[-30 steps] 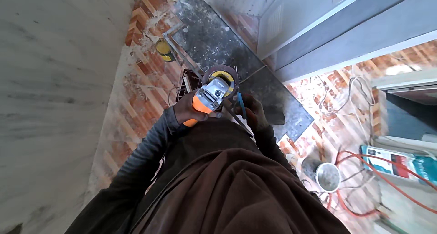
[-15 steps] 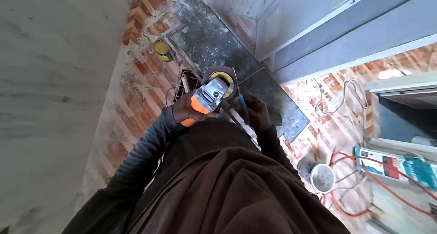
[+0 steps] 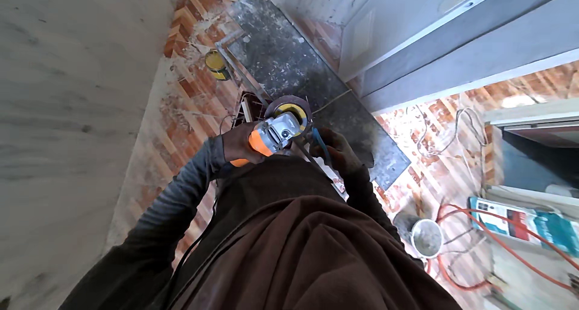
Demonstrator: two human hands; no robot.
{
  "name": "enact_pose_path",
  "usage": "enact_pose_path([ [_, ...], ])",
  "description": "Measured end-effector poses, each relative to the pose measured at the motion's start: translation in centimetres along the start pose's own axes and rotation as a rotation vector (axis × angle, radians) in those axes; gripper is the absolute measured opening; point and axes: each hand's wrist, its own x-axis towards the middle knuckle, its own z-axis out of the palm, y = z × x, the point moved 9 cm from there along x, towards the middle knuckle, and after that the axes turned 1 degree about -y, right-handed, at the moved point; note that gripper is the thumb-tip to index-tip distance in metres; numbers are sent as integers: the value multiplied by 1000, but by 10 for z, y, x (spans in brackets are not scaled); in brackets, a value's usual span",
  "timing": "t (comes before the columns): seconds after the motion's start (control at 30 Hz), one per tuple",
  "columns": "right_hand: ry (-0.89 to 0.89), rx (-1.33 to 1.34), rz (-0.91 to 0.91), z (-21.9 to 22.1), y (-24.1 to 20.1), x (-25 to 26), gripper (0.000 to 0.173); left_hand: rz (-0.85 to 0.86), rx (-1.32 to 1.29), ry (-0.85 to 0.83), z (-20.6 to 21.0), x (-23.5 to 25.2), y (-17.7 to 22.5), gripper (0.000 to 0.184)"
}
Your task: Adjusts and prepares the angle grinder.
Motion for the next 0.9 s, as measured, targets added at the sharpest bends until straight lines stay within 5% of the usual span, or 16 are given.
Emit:
enact_pose_path([
  [0.37, 110, -81, -81, 0, -10, -3, 32, 10, -107, 35, -8, -4, -6, 71],
  [0.9, -22, -52, -37, 8, 5, -9, 54, -50, 68, -37, 1, -9, 2, 79],
])
